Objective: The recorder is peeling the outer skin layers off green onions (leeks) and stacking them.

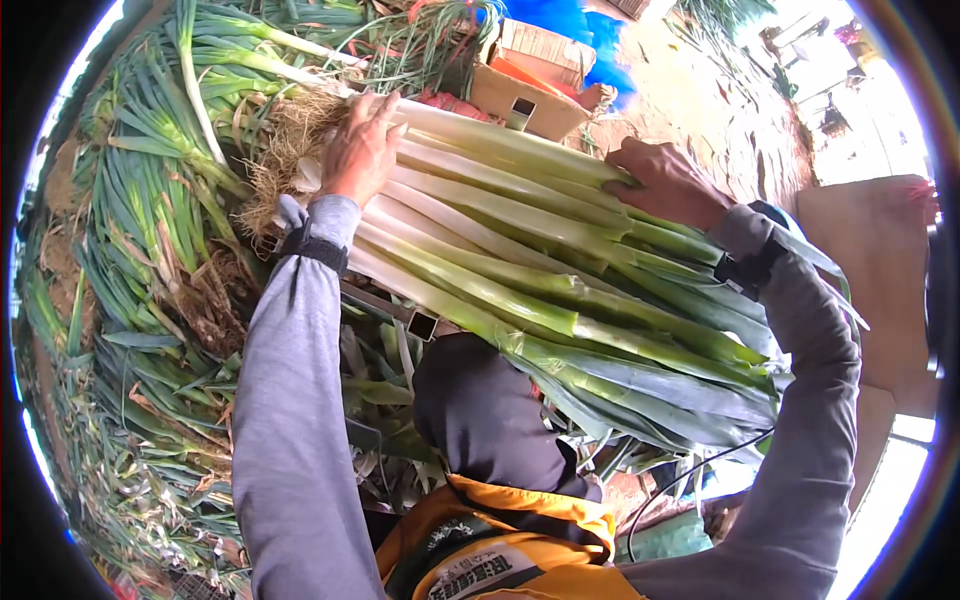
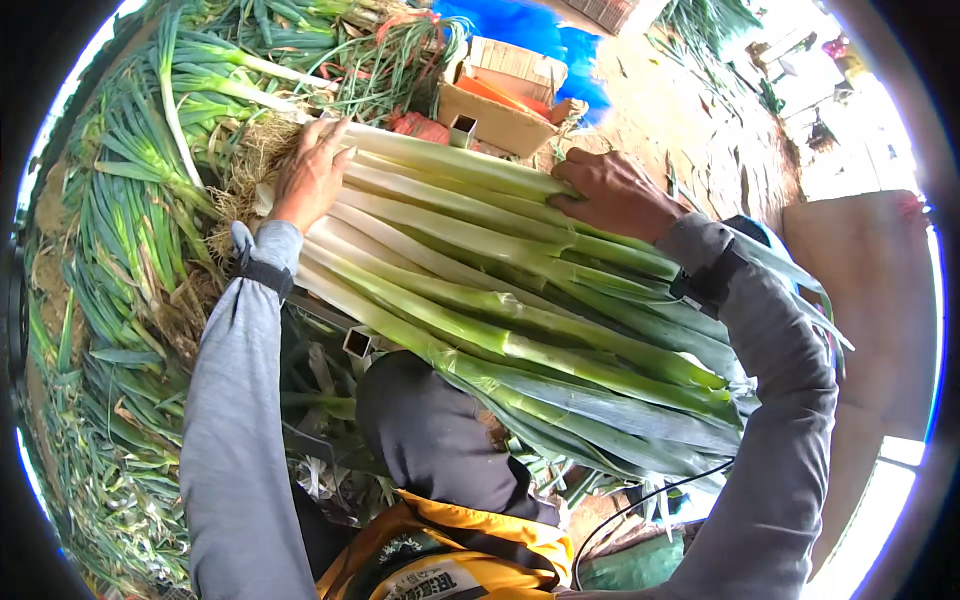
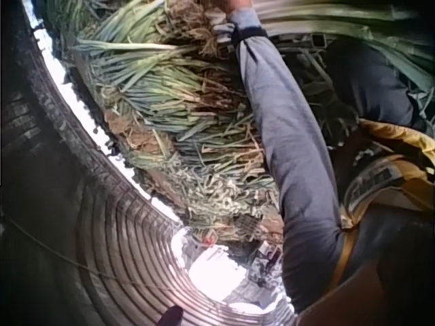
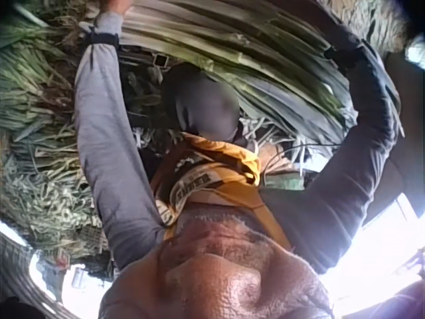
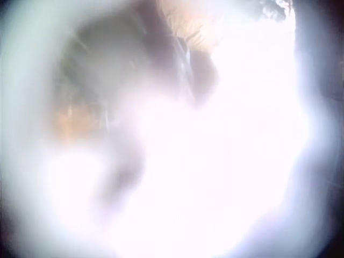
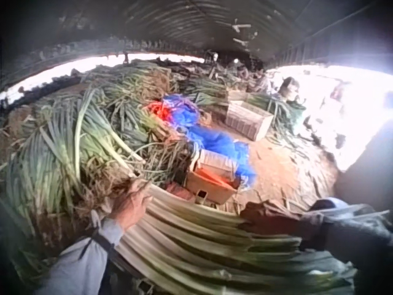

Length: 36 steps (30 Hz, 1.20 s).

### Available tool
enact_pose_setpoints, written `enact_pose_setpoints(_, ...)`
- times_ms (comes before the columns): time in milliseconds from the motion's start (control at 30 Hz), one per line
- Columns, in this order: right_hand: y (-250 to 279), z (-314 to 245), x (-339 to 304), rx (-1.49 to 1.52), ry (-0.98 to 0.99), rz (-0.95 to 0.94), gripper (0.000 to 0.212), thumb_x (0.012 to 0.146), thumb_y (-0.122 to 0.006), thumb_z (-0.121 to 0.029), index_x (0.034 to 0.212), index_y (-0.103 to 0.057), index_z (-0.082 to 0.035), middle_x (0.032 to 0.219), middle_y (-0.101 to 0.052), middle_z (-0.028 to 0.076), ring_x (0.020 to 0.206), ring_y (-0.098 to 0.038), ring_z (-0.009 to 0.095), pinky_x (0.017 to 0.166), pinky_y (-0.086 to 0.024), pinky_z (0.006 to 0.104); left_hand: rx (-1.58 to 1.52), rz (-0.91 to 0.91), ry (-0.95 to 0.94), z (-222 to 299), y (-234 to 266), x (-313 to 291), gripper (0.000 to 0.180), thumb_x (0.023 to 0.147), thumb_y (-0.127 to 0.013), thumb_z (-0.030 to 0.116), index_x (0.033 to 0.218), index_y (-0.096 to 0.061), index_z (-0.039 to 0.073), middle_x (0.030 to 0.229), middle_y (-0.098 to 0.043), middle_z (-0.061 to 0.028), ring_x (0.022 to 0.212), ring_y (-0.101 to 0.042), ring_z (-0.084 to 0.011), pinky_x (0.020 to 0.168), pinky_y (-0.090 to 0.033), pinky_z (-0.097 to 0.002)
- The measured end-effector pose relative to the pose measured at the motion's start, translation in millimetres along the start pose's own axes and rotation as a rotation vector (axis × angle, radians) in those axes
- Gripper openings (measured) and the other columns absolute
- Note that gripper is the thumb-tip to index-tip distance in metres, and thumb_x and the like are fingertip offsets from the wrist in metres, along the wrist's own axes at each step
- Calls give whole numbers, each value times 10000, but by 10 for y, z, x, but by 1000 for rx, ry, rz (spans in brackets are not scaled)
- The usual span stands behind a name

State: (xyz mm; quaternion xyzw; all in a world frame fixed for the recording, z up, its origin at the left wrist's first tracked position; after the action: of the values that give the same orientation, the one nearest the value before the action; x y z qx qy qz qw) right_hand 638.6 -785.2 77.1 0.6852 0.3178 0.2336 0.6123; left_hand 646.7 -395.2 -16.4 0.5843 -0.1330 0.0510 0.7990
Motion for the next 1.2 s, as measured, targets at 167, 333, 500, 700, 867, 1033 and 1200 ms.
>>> enact_pose_setpoints(167,5,10,-67,41,-8,-24,321,889,-676,-280,1088,-648,-30,955,-610,143,876,-627,336,758,-500,441,63,-23,30,165,-49,9,509,975,-540,348,1460,-437,235,1495,-387,-129,1246,-522,-363,1006,-454,-479)
enact_pose_setpoints(333,177,197,-325,-3,-75,-56,493,869,-707,-378,1225,-611,-51,1039,-633,136,983,-617,307,845,-489,409,52,-46,55,150,-96,-35,488,989,-529,337,1464,-433,279,1500,-392,-86,1221,-549,-356,986,-471,-479)
enact_pose_setpoints(500,515,336,-959,-137,-205,-123,517,852,-720,-426,1203,-633,-56,1039,-639,118,1002,-611,291,853,-490,409,109,46,-37,53,-140,-23,494,1012,-485,309,1493,-387,244,1499,-383,-122,1284,-487,-352,1022,-443,-458)
enact_pose_setpoints(700,553,235,-1256,-267,-338,-180,462,883,-673,-454,1084,-673,-38,947,-654,111,968,-621,285,843,-493,416,96,66,-86,35,-223,-8,501,1012,-493,266,1499,-379,233,1474,-405,-131,1290,-473,-356,1026,-435,-444)
enact_pose_setpoints(867,329,174,-1377,-426,-272,-15,484,935,-578,-487,914,-630,-7,908,-632,127,908,-627,298,793,-504,427,87,82,-78,-2,-260,7,536,996,-518,275,1508,-359,277,1489,-405,-106,1279,-493,-332,1015,-436,-455)
enact_pose_setpoints(1033,238,252,-1207,-395,-165,-8,324,872,-647,-338,993,-605,-41,970,-593,123,958,-580,308,841,-487,437,65,39,-31,-130,-259,-20,498,1001,-497,309,1488,-396,279,1506,-395,-84,1281,-494,-336,1009,-447,-441)
enact_pose_setpoints(1200,269,179,-1331,-342,-134,-83,293,909,-623,-316,996,-591,-39,913,-595,172,907,-586,363,834,-449,477,184,69,-14,149,-274,45,479,1000,-485,340,1471,-425,274,1523,-386,-81,1232,-546,-333,972,-477,-440)
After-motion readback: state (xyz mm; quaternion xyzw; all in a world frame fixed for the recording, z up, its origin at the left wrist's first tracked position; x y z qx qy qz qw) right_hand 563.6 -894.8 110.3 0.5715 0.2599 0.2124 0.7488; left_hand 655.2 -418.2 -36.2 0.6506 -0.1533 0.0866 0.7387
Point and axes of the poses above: each hand's wrist, its own x-axis towards the middle knuckle, its own y-axis out of the back of the hand, z = x × y, the point moved 2 cm from there along x, towards the middle knuckle
